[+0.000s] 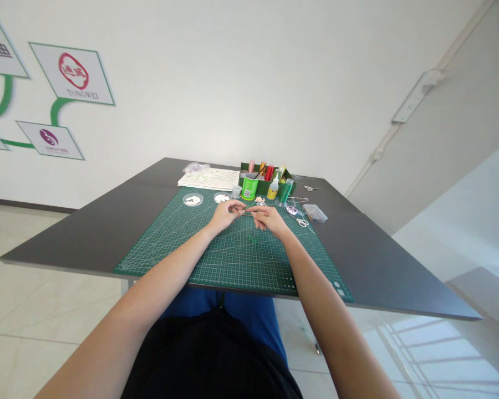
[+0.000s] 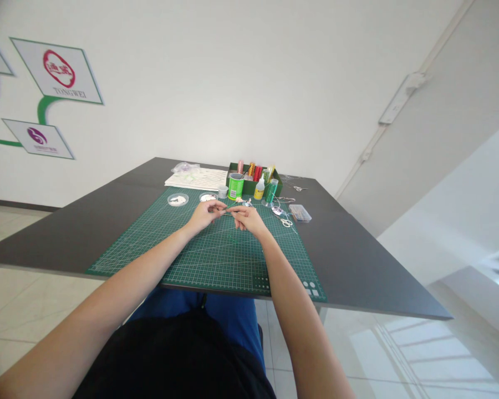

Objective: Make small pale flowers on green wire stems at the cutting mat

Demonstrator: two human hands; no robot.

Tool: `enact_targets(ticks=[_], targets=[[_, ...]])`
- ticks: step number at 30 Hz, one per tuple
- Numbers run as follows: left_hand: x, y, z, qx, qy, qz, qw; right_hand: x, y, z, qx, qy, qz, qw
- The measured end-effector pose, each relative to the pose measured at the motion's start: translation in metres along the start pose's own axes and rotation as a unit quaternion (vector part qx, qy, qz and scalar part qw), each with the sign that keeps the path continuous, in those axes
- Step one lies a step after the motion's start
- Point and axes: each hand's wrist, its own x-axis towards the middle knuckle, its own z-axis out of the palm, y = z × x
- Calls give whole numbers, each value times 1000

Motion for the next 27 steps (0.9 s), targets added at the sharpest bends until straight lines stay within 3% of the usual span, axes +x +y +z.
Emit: enact_targets(ticks=[27], targets=[[2, -5, -1, -8, 3, 34, 999, 0, -1, 0, -14, 4, -9, 1000]])
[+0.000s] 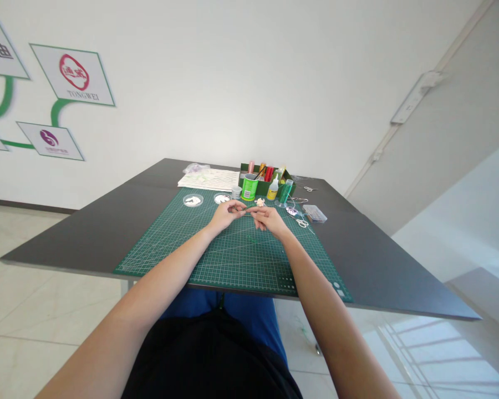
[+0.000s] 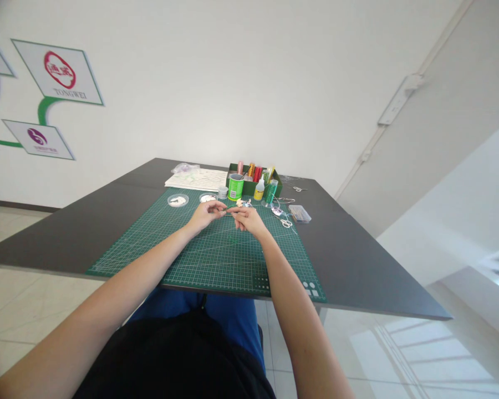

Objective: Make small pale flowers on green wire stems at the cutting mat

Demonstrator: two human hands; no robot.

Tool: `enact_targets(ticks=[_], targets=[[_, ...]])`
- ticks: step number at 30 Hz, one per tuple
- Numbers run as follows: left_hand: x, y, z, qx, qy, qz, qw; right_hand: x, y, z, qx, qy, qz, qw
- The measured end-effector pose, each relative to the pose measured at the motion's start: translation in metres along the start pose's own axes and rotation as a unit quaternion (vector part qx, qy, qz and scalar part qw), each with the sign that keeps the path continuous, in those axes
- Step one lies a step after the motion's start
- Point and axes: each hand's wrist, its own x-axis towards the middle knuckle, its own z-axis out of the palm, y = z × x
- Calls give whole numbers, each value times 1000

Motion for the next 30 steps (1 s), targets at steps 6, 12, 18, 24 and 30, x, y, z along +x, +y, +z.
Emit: enact_targets(ticks=[6, 12, 18, 24, 30], targets=[[-1, 1, 1, -12, 3, -15, 1000, -1, -2, 0, -3, 4, -8, 1000], [-1, 0, 1, -7, 5, -27, 1000, -1, -2, -1, -1, 4, -5, 1000], [-1, 3, 1, 7, 10, -23, 1000, -1, -3, -1, -11, 0, -3, 1000], [-1, 3, 0, 16, 10, -24, 1000, -2, -3, -1, -18, -7, -1, 1000], [-1, 4, 1, 6, 13, -36, 999, -1, 0, -2, -22, -15, 1, 1000]])
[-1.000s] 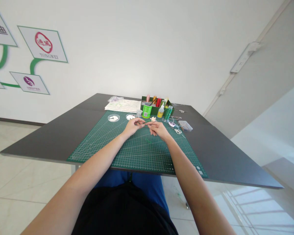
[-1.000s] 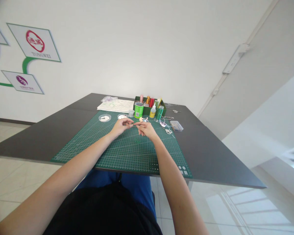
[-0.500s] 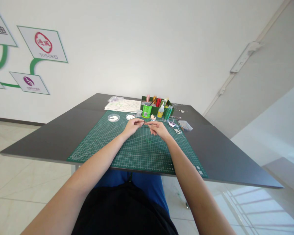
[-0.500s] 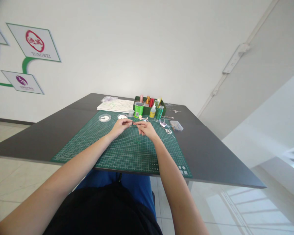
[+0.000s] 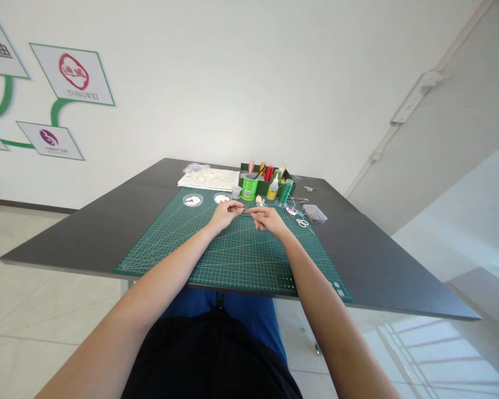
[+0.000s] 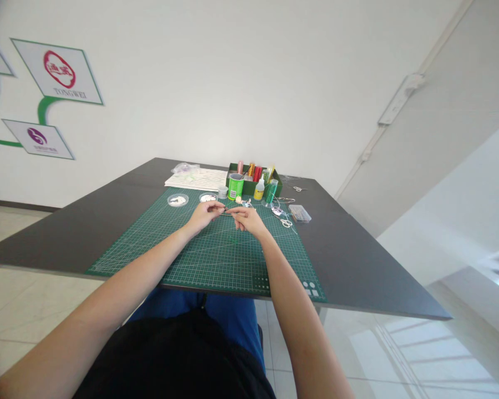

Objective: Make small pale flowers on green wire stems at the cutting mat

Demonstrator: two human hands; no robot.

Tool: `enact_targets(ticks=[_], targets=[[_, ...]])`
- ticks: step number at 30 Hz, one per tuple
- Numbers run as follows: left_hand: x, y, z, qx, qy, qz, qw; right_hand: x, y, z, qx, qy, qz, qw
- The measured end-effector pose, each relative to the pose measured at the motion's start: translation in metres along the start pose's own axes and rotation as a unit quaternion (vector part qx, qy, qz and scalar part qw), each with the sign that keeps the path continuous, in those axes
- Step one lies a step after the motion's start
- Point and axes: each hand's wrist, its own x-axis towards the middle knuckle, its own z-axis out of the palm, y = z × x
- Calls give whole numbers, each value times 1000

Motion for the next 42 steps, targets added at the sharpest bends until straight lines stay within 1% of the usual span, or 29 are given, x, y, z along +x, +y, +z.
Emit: enact_targets(ticks=[9, 19, 26, 42], targets=[[-1, 2, 1, -52, -6, -23, 998, 1, 2, 0, 0, -2, 3, 1000], [-2, 4, 2, -66, -13, -42, 997, 0, 1, 0, -2, -3, 6, 1000], [-1, 1, 1, -73, -13, -24, 997, 0, 1, 0, -2, 4, 2, 1000], [0, 1, 1, -74, -25, -37, 996, 0, 0, 0, -10, 10, -4, 1000]])
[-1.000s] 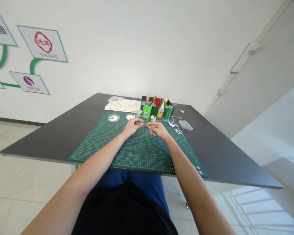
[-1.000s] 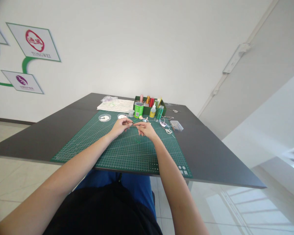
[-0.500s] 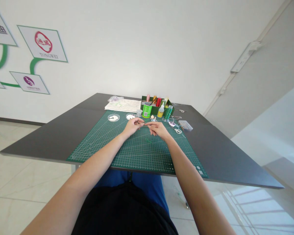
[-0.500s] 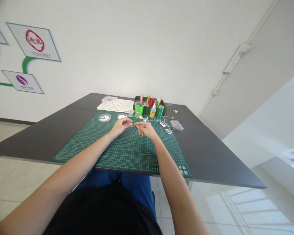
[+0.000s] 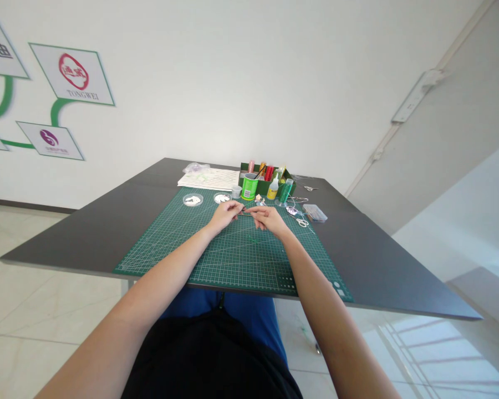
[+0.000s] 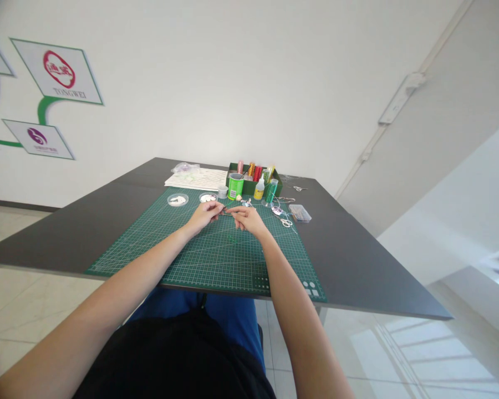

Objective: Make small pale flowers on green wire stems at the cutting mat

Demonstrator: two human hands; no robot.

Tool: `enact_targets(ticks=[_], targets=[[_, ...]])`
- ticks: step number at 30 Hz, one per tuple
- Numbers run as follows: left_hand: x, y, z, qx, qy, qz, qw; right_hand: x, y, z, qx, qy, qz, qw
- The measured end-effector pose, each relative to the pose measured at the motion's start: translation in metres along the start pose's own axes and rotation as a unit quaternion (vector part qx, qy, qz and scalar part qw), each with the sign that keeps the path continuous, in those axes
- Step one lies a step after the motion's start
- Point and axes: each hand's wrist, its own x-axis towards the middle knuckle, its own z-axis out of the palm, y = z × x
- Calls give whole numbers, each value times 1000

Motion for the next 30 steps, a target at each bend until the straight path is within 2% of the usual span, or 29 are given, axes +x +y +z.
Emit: enact_targets(ticks=[5, 30], targets=[[0, 0, 0, 9, 5, -14, 1000, -1, -1, 0, -6, -1, -6, 1000], [-2, 0, -1, 56, 11, 9, 998, -2, -4, 0, -18, -2, 0, 1000]])
